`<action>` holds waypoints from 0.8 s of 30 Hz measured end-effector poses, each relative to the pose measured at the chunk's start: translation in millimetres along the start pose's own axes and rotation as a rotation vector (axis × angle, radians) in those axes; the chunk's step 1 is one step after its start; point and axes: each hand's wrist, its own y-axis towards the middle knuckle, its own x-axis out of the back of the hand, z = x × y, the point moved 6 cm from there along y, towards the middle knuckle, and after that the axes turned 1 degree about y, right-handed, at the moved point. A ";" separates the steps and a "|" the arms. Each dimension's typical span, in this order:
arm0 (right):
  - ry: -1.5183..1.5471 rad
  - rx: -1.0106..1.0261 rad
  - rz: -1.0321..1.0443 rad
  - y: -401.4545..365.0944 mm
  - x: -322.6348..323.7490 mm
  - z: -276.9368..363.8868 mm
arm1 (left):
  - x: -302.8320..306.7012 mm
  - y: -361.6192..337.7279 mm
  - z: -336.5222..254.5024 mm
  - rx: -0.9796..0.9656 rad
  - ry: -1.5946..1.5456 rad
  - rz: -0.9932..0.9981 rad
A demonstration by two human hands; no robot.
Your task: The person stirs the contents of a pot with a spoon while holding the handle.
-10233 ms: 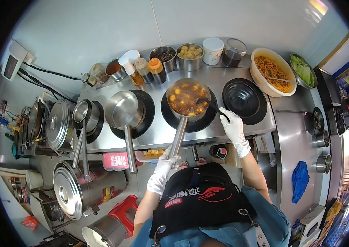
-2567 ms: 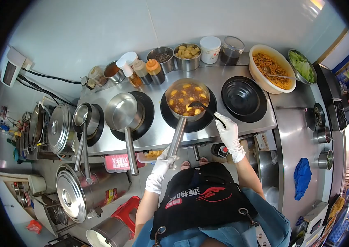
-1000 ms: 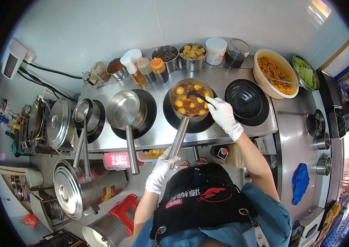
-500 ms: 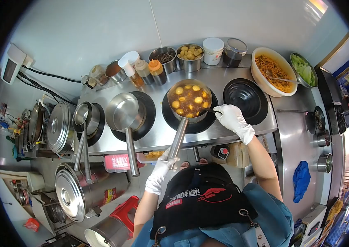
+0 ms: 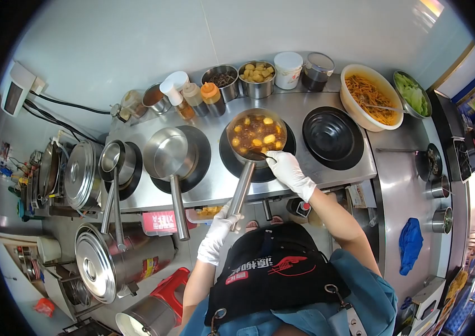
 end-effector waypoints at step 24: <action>-0.147 0.112 -0.180 -0.2 89.2 1.7 | 2.5 4.9 8.3 -0.011 -0.026 -0.001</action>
